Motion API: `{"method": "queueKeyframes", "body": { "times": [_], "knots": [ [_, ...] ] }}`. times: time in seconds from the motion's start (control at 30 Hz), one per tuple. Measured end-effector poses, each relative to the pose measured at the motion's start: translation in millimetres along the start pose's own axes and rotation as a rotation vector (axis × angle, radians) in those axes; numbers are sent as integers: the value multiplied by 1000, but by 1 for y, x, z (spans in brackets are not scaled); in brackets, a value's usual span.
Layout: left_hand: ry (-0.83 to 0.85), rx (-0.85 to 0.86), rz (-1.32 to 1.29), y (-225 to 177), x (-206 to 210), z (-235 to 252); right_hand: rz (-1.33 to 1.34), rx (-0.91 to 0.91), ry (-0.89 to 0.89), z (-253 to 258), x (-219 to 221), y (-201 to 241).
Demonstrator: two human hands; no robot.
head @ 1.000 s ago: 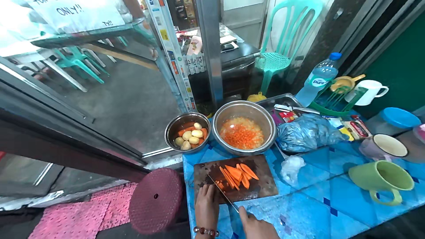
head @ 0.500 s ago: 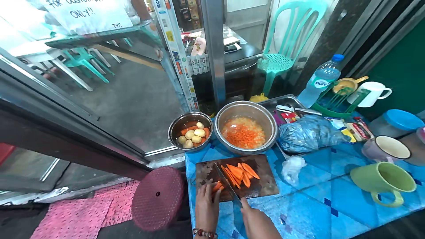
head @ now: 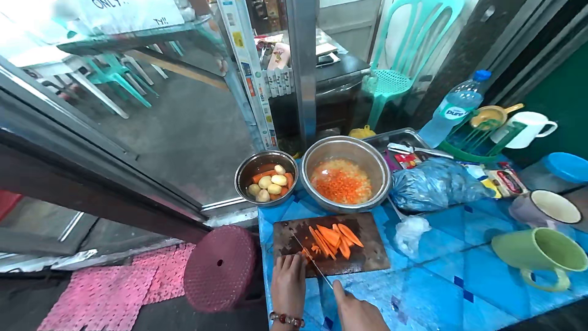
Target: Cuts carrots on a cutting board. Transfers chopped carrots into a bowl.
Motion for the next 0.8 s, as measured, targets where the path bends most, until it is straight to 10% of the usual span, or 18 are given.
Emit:
{"method": "queueKeyframes", "body": {
  "times": [0.8],
  "knots": [
    [24, -80, -41, -3, -2, 0, -25, 27, -18, 24, 3, 15]
  ]
}}
Point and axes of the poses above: each hand's wrist, its own z-axis towards the middle knuckle, its own x-axis out of the palm, y = z × x, the point moved 6 cm from there along z, towards the middle knuckle, and after that the axes turned 12 degrees about y, right-handed, at the moved point
